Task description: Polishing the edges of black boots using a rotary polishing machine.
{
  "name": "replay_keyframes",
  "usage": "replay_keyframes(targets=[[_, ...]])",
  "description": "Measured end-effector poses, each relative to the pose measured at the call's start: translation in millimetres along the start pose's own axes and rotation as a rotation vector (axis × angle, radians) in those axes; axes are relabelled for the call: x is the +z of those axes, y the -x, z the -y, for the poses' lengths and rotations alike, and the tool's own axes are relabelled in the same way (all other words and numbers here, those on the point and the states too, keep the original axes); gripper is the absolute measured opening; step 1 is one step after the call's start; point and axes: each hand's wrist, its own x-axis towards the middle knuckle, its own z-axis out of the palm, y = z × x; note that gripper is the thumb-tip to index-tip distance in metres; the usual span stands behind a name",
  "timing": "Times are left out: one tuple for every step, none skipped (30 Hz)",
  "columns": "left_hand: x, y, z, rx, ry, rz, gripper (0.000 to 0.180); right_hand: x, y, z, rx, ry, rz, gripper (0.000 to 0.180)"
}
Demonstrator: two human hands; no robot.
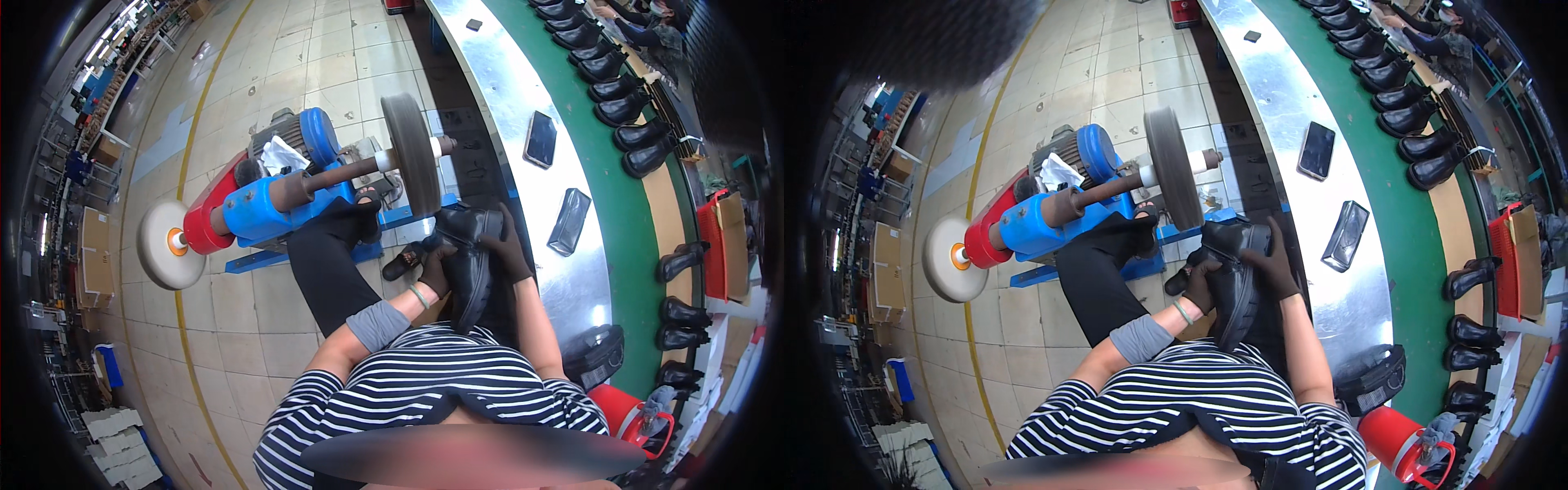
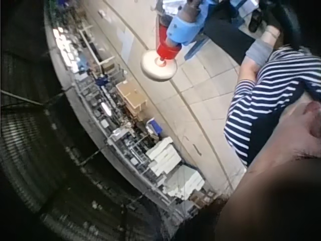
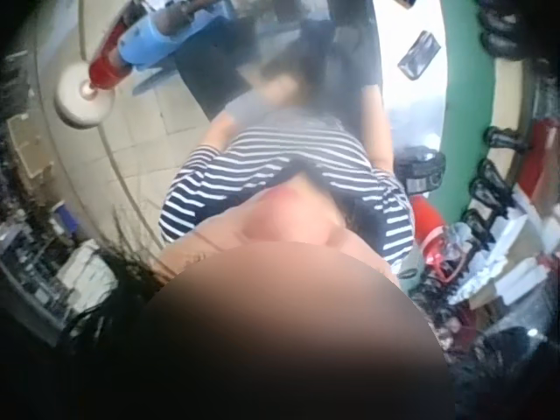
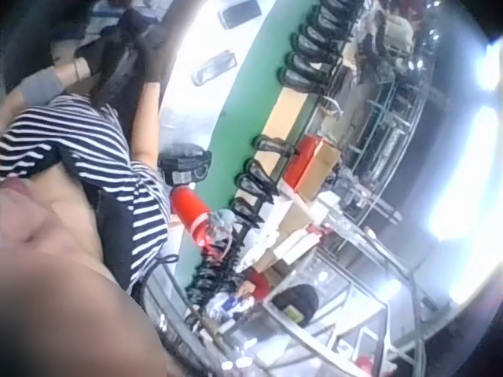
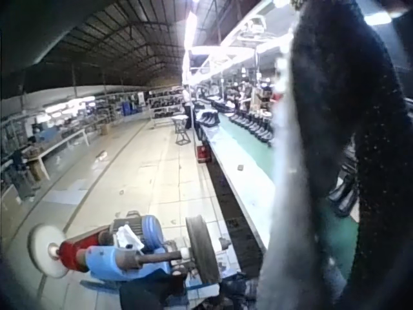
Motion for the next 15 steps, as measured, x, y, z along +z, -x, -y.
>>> replay_keyframes(targets=[[6,2,3,-0.012,0.006,0.003,0.029,-3,7,3,-0.045,0.319,-0.07,0.091],[16,7,0,-0.055,0.019,0.004,0.027,-6,4,8,0.005,0.347,-0.098,0.093],[22,11,0,-0.096,0.032,0.006,0.025,-9,1,13,0.01,0.354,-0.104,0.093],[5,6,-3,-0.035,0.033,0.031,0.029,1,-5,24,0.024,0.355,-0.055,0.091],[-3,2,-9,-0.028,0.036,0.034,0.029,8,-9,34,0.037,0.359,-0.017,0.09],[-12,-1,-16,0.021,-0.016,-0.052,0.027,14,-9,42,0.033,0.36,-0.009,0.09],[-13,-4,-20,0.066,-0.07,-0.136,0.026,17,-9,51,-0.144,0.578,-0.011,0.088],[-3,-7,-16,0.441,-0.256,-0.438,0.03,22,-9,58,-0.322,0.793,-0.013,0.086],[1,-10,-21,0.443,-0.255,-0.438,0.03,27,-10,67,-0.323,0.793,-0.012,0.086],[2,-13,-25,0.339,-0.315,-0.324,0.031,34,-9,77,-0.317,0.811,0.004,0.084],[-4,-14,-31,0.248,-0.365,-0.22,0.033,46,-8,81,-0.314,0.823,0.039,0.082],[-15,-33,-35,0.237,-0.44,-0.323,0.035,59,-9,81,-0.318,0.816,0.064,0.082],[-21,-47,-42,0.256,-0.426,-0.335,0.035,72,-11,78,-0.374,0.835,0.107,0.079],[-19,-58,-52,0.277,-0.272,-0.163,0.037,83,-14,76,-0.432,0.852,0.142,0.076],[-21,-63,-61,0.298,-0.12,0.012,0.04,94,-15,72,-0.44,0.845,0.161,0.076]])
